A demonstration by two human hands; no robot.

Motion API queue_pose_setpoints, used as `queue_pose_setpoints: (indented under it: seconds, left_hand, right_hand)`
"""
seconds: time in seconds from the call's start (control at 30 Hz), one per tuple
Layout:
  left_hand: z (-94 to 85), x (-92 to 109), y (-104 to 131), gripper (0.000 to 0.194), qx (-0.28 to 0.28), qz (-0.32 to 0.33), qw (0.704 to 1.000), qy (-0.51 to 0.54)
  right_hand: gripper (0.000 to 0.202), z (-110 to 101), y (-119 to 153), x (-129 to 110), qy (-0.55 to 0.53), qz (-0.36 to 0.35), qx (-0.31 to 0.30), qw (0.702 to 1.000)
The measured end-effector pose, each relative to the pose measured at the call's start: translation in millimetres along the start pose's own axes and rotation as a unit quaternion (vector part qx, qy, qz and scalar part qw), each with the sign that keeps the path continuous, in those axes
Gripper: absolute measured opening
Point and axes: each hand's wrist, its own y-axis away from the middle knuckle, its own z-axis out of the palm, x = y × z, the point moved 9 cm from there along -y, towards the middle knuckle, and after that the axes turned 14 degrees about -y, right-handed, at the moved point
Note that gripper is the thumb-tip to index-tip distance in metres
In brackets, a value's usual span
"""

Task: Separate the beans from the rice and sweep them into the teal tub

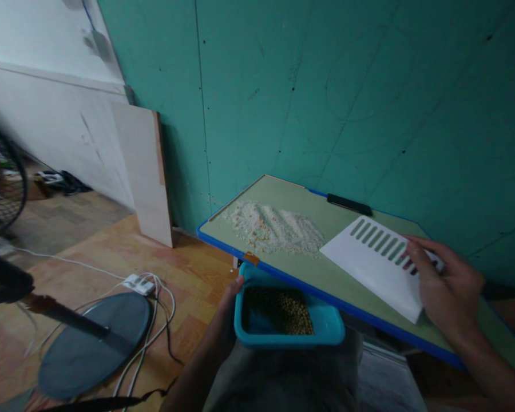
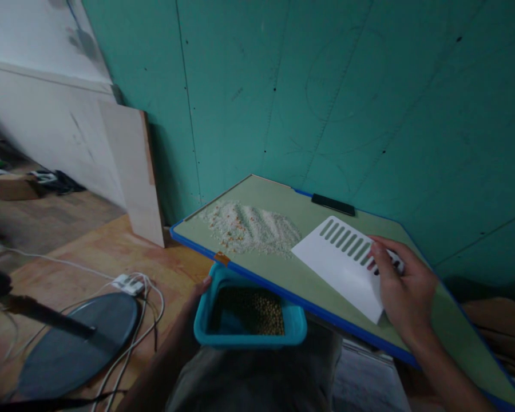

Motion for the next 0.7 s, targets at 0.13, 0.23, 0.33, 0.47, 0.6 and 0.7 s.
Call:
queue_pose_setpoints:
  seconds: [0.13, 0.23, 0.33, 0.47, 0.6, 0.7]
  left_hand:
    - [-12.1, 17.9, 0.9, 0.064, 0.016, 0.041, 0.999, -0.031]
    - [-24.9, 30.7, 0.8, 0.062, 0.025, 0.061, 0.997, -0.05]
    - [-37.6, 42.3, 1.3, 0.061, 0.036, 0.087, 0.993, -0.065]
    - [-42.9, 54.0, 4.7, 0.06, 0.03, 0.125, 0.988, -0.082]
    - [-47.0, 57.9, 9.5, 0.062, 0.05, 0.127, 0.987, -0.081]
    - [-52.1, 59.7, 11.4, 0.06, 0.067, 0.122, 0.988, -0.07]
  right_hand:
    - [0.023, 37.4, -7.3, -28.5, -0.065, -0.053, -0.002, 0.997]
    - [0.025, 87.5, -16.0, -51.3, -0.112, -0.072, -0.048, 0.99]
    - [0.025, 142.8, -28.3, -66.8, -0.16, -0.081, -0.091, 0.98]
    - [0.025, 205.4, -48.2, -68.1, -0.162, -0.098, -0.102, 0.977]
    - [0.022, 241.4, -59.2, -38.3, -0.161, -0.031, -0.082, 0.983]
    - [0.024, 249.8, -54.1, -18.2, -0.159, 0.008, -0.089, 0.983]
